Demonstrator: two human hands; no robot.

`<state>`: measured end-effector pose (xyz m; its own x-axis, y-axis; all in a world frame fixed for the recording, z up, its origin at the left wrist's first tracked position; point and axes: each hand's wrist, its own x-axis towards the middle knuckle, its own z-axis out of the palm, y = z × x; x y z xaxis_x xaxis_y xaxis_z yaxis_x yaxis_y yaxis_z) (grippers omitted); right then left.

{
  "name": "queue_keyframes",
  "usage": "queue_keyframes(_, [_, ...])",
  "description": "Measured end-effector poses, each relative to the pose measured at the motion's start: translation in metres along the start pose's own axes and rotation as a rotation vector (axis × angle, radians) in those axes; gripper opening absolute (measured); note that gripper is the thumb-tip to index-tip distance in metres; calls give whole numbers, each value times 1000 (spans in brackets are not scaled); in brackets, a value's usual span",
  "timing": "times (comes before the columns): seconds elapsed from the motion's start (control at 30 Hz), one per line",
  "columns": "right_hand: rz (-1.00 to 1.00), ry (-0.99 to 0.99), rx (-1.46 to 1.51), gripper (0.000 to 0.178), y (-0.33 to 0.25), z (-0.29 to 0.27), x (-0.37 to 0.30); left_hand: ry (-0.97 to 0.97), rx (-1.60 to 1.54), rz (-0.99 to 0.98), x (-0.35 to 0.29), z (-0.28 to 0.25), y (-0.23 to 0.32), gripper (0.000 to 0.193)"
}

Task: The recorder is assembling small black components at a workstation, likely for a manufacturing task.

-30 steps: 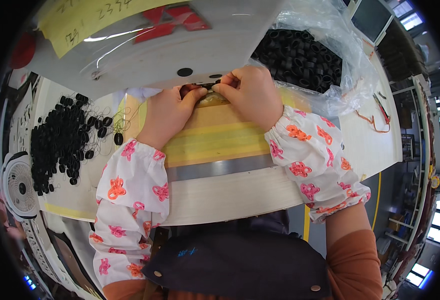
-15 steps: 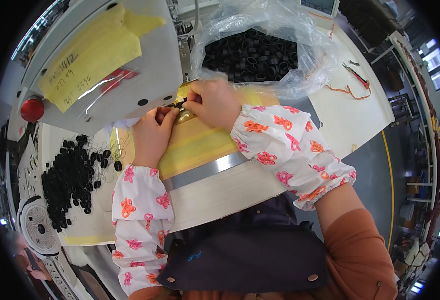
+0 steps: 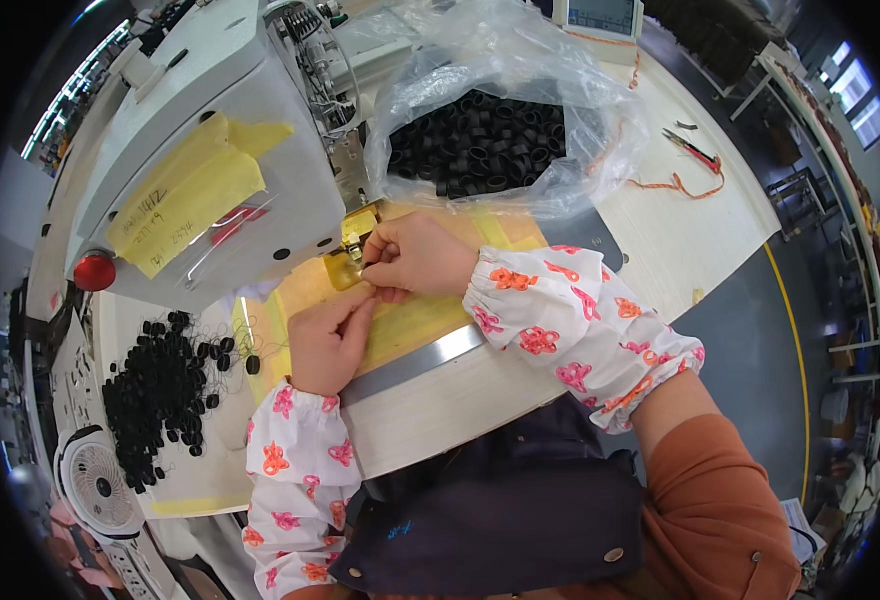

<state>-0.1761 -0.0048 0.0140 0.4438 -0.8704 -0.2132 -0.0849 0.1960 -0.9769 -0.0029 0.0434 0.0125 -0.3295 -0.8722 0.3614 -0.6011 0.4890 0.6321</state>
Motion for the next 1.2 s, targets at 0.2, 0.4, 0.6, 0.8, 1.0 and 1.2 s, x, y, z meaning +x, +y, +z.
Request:
queue_keyframes(0.2, [-324, -289, -408, 10, 4, 25, -19, 257, -186, 16, 20, -1, -9, 23])
queue_keyframes(0.4, [-134, -212, -153, 9, -6, -7, -6, -84, -90, -316, 18, -10, -13, 19])
queue_keyframes(0.6, [-94, -141, -157, 17, -9, -9, 7, -45, -283, -294, 20, -3, -18, 19])
queue_keyframes(0.8, [-73, -105, -140, 16, -1, -4, 10, 19, -228, -312, 23, -1, -20, 17])
queue_keyframes(1.0, [-602, 304, -578, 11, 16, 6, 10, 68, 45, -308, 24, 3, -19, 19])
queue_keyframes(1.2, [-590, 374, -591, 10, 19, 7, 13, 9, 72, -470, 26, 8, -20, 28])
